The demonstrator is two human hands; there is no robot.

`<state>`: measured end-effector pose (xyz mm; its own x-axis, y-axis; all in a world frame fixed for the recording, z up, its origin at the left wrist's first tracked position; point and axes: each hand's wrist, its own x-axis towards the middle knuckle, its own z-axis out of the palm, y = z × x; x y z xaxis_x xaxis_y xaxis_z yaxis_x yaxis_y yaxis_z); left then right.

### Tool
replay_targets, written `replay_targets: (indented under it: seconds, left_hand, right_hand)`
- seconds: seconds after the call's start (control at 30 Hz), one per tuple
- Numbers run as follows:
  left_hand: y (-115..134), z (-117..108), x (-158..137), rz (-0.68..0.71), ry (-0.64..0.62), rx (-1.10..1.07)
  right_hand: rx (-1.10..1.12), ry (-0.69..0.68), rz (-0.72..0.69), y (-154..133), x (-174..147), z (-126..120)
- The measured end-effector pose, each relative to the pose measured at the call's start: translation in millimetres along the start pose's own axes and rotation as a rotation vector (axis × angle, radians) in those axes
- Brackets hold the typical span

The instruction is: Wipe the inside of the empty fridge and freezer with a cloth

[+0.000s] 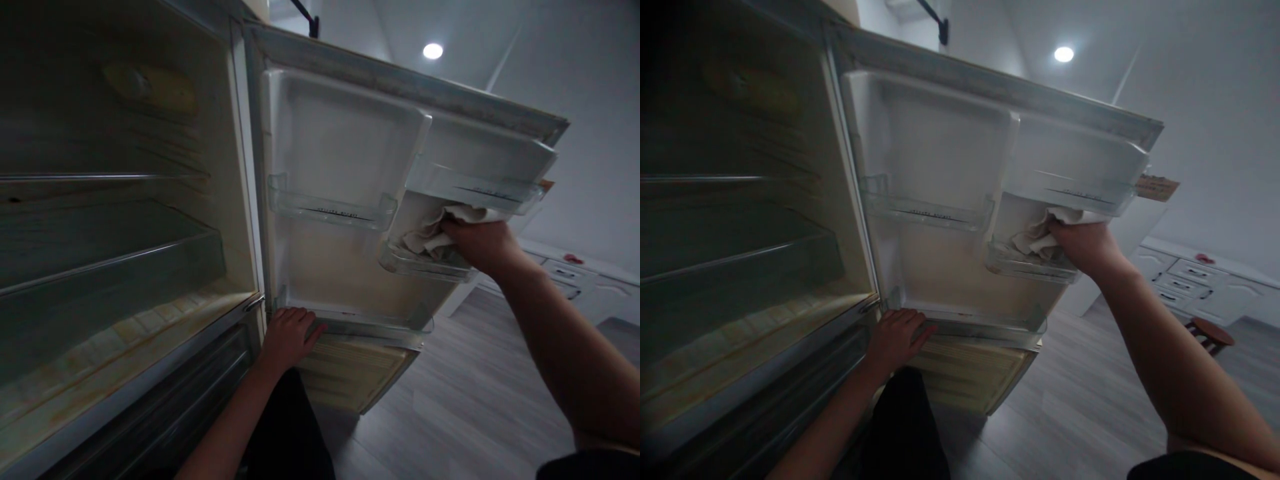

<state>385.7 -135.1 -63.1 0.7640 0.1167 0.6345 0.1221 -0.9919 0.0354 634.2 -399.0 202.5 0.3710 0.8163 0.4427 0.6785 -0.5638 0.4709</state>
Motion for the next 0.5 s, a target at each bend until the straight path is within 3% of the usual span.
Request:
replay_targets:
  seconds: [0.1, 0.33, 0.5]
  left_hand:
    - [1, 0, 1, -0.007, 0.001, 0.012]
    - [3, -1, 3, -0.011, -0.009, 0.018]
    - [1, 0, 0, -0.016, -0.013, 0.016]
  right_hand:
    - [-0.053, -0.045, -0.050, -4, 10, 2]
    - [0.396, 0.052, -0.348, -31, 40, 3]
    - [0.377, 0.034, -0.345, -49, 46, -3]
